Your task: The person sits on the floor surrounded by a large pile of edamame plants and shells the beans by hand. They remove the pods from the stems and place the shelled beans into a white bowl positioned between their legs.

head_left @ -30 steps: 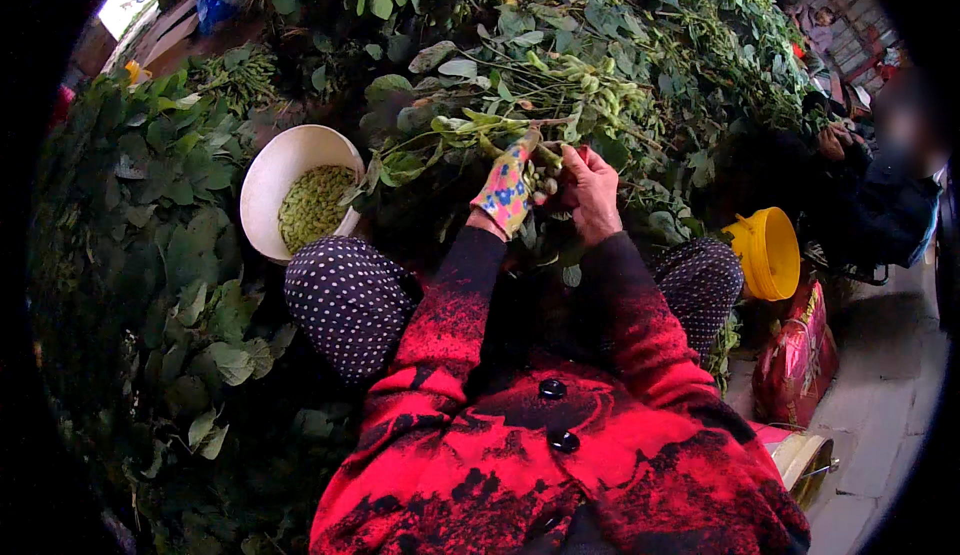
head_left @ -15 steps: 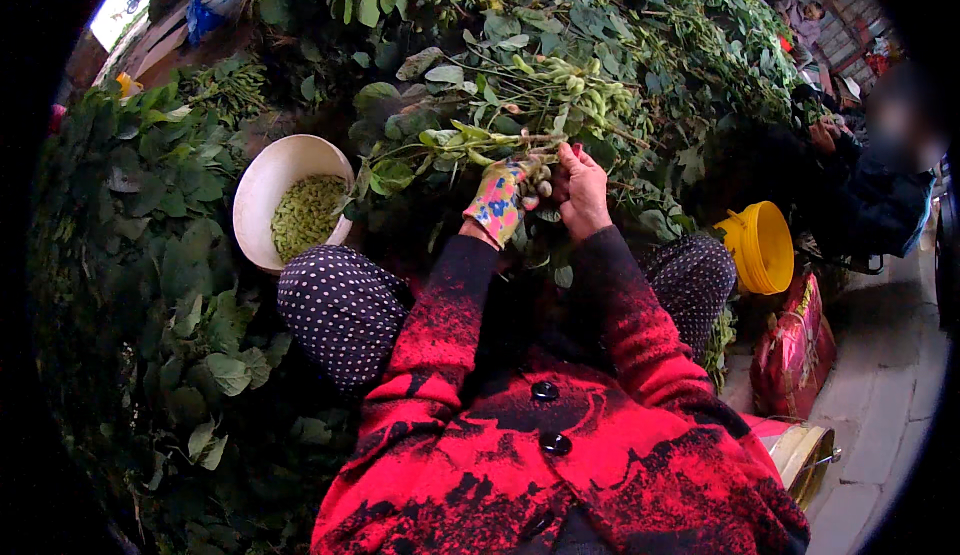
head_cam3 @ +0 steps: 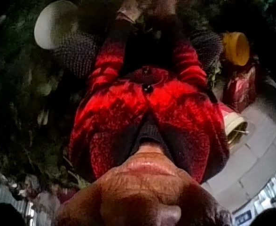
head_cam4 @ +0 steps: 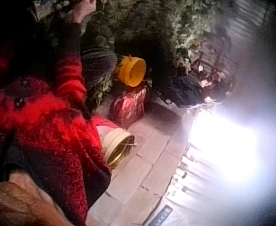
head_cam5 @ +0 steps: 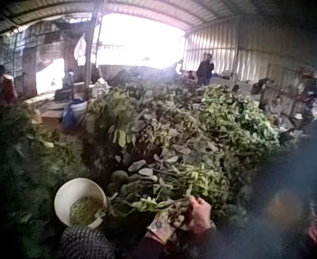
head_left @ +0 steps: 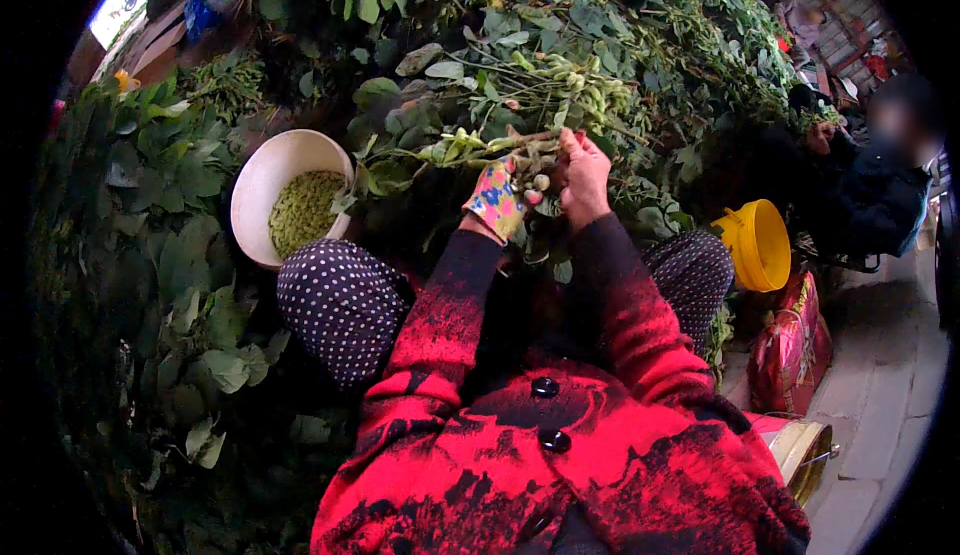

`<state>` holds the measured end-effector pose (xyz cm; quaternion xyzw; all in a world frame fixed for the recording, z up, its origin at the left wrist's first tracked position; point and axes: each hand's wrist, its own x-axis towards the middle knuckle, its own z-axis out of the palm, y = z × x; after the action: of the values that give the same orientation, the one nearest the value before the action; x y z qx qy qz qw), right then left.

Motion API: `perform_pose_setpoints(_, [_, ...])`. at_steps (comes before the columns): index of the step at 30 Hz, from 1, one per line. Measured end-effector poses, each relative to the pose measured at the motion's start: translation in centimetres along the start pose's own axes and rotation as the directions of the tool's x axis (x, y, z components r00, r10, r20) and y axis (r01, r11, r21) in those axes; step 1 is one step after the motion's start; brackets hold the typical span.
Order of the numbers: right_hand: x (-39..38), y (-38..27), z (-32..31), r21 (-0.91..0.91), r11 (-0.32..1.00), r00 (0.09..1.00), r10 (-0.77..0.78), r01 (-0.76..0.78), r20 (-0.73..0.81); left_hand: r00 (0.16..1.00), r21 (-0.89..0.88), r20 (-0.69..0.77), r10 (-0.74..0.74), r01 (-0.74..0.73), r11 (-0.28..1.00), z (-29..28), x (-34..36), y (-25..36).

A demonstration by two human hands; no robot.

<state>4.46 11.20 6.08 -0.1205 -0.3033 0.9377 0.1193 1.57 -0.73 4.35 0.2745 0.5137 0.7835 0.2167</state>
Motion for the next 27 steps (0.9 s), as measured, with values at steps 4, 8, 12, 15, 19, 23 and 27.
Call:
perform_pose_setpoints(4, [0.6,-0.4,1.6,-0.218,0.971,0.956,-0.150,0.095,-0.251,0.970,-0.041,0.057,-0.235,0.238,0.970,0.7,-1.6,2.1])
perform_pose_setpoints(8, [2.6,-1.7,0.5,-0.439,0.885,0.936,-0.273,0.155,-0.221,0.902,-0.465,0.180,-0.393,0.430,0.774,1.4,-3.4,1.0])
perform_pose_setpoints(12, [3.2,-1.7,0.1,-0.402,0.907,0.940,-0.238,0.124,-0.246,0.836,-0.560,0.070,-0.544,0.485,0.672,0.6,-5.5,-0.2])
perform_pose_setpoints(15, [3.7,-2.0,-0.4,-0.360,0.925,0.952,-0.214,0.124,-0.220,0.747,-0.589,-0.301,-0.592,0.343,0.732,-0.7,-6.1,-0.1])
perform_pose_setpoints(19, [3.1,-4.8,-1.1,-0.346,0.931,0.949,-0.206,0.116,-0.238,0.686,-0.566,-0.492,-0.536,0.216,0.796,-0.9,-5.8,0.1])
perform_pose_setpoints(23, [2.1,-4.9,-0.8,-0.362,0.925,0.934,-0.227,0.117,-0.277,0.770,-0.586,-0.422,-0.478,0.170,0.792,-1.1,-6.4,1.8])
perform_pose_setpoints(27, [2.2,-5.7,-3.2,-0.401,0.912,0.967,-0.172,0.084,-0.189,0.728,-0.610,-0.499,-0.471,0.091,0.787,-1.9,-6.8,0.9])
